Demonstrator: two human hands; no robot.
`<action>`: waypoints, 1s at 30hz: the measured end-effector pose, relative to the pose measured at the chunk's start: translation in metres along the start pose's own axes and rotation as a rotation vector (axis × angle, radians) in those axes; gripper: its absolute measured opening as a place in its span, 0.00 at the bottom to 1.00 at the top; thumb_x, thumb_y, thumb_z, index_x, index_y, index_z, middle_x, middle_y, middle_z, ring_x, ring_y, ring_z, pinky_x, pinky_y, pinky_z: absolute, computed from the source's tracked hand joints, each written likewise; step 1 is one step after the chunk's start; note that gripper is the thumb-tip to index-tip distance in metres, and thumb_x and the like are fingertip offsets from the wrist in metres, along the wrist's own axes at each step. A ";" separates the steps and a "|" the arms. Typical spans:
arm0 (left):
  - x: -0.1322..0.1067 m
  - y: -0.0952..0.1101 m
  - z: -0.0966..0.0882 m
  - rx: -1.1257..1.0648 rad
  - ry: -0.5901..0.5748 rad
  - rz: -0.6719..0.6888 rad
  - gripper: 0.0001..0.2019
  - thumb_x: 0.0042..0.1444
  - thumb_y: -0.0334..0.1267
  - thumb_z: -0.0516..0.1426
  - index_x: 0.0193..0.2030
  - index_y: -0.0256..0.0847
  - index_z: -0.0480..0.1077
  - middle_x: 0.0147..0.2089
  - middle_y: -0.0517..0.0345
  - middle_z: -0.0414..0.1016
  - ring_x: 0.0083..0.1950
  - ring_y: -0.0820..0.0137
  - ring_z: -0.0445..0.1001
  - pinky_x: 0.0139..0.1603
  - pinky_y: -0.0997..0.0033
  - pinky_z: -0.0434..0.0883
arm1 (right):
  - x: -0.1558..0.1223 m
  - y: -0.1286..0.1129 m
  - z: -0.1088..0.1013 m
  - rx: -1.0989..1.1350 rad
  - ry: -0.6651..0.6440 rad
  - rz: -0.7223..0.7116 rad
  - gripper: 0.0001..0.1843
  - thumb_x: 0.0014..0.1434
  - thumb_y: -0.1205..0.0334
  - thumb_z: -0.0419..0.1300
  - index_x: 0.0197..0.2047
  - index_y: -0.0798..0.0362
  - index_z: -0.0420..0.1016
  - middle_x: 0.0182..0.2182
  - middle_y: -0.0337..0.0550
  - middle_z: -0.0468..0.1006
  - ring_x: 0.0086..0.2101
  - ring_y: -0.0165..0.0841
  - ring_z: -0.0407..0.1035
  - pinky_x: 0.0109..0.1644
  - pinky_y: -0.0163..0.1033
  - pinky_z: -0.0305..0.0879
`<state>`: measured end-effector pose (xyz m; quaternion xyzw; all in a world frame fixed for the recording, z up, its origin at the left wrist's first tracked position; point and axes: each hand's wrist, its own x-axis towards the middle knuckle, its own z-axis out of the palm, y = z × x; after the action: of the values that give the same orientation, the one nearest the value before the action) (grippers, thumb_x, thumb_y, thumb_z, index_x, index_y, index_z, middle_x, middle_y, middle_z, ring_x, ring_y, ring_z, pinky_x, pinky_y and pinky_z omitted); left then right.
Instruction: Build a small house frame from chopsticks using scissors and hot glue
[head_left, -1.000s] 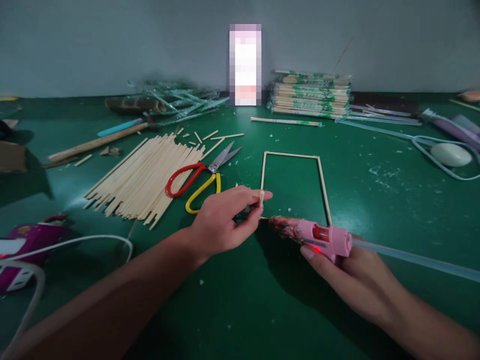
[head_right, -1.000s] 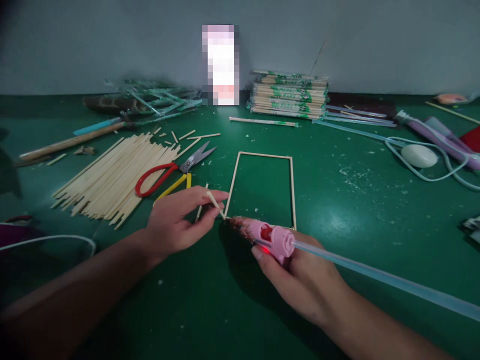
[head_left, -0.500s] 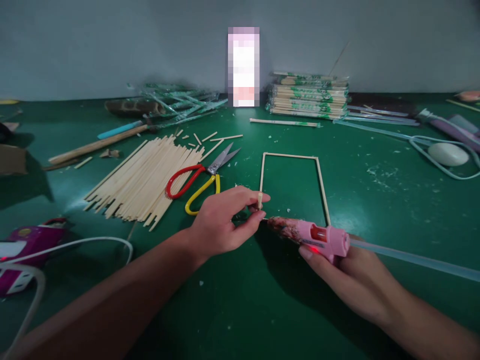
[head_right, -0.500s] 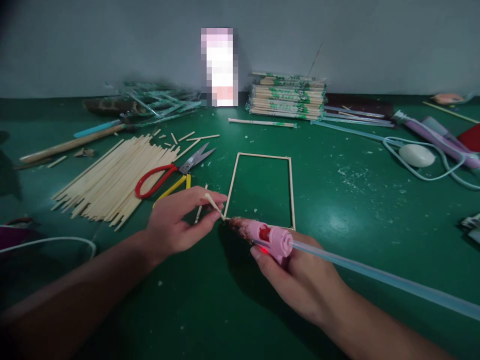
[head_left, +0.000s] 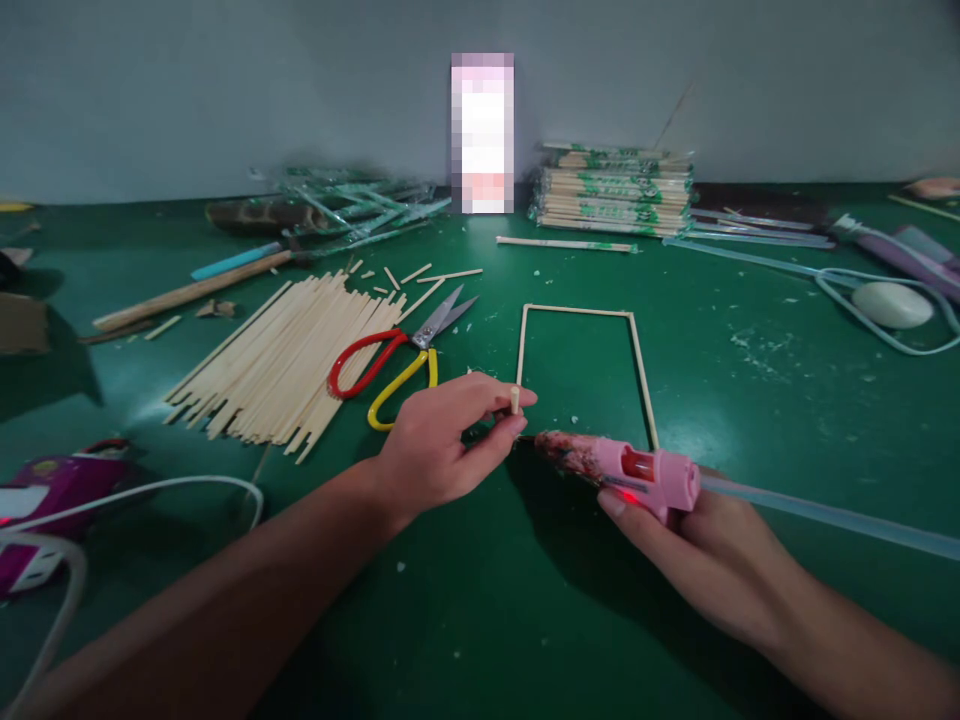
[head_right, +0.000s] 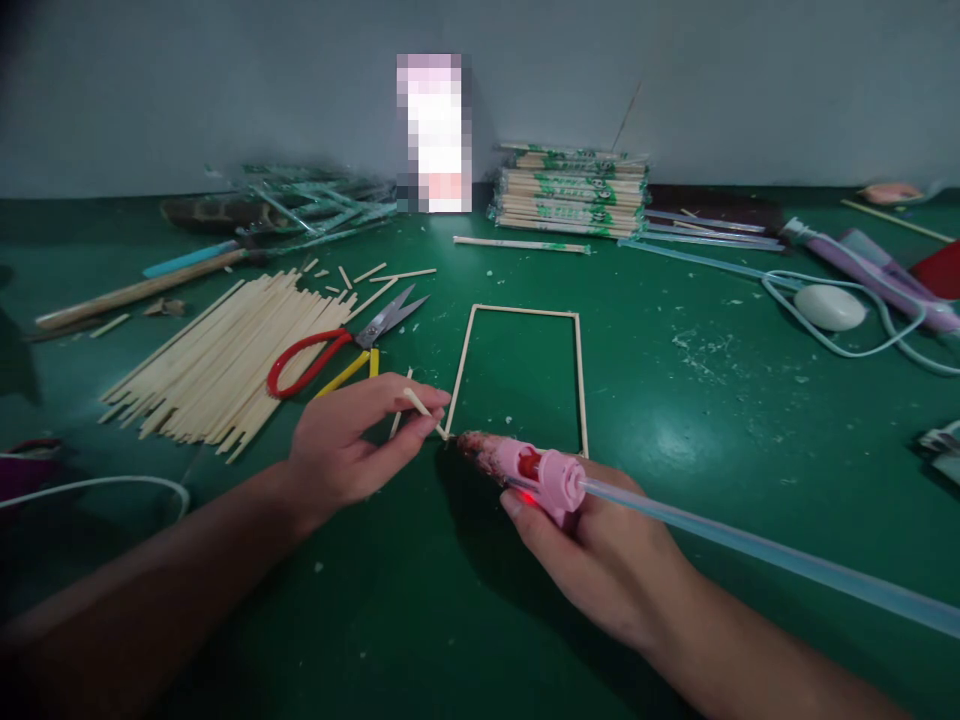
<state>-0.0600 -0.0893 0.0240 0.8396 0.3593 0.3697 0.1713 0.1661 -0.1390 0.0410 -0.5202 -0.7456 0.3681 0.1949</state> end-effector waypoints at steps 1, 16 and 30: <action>0.000 0.000 0.000 0.002 -0.001 -0.003 0.06 0.57 0.30 0.55 0.41 0.38 0.72 0.37 0.54 0.78 0.39 0.73 0.76 0.41 0.74 0.72 | 0.000 0.000 0.000 -0.004 0.006 -0.003 0.20 0.60 0.62 0.54 0.55 0.43 0.72 0.49 0.36 0.78 0.46 0.38 0.74 0.49 0.41 0.73; 0.001 0.000 0.000 0.005 -0.013 0.009 0.06 0.57 0.29 0.55 0.40 0.37 0.72 0.37 0.55 0.78 0.38 0.74 0.76 0.41 0.76 0.72 | -0.002 0.005 0.001 -0.006 -0.020 0.017 0.20 0.61 0.61 0.52 0.57 0.44 0.70 0.51 0.37 0.76 0.49 0.39 0.72 0.52 0.42 0.70; 0.001 0.000 0.000 0.013 -0.007 -0.009 0.05 0.57 0.29 0.55 0.38 0.37 0.72 0.37 0.56 0.78 0.38 0.75 0.76 0.40 0.76 0.72 | -0.003 0.006 0.002 0.006 -0.007 -0.003 0.19 0.60 0.59 0.53 0.54 0.45 0.73 0.46 0.40 0.79 0.44 0.38 0.75 0.47 0.40 0.73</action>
<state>-0.0597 -0.0886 0.0241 0.8404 0.3647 0.3634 0.1689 0.1697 -0.1412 0.0359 -0.5173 -0.7460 0.3718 0.1942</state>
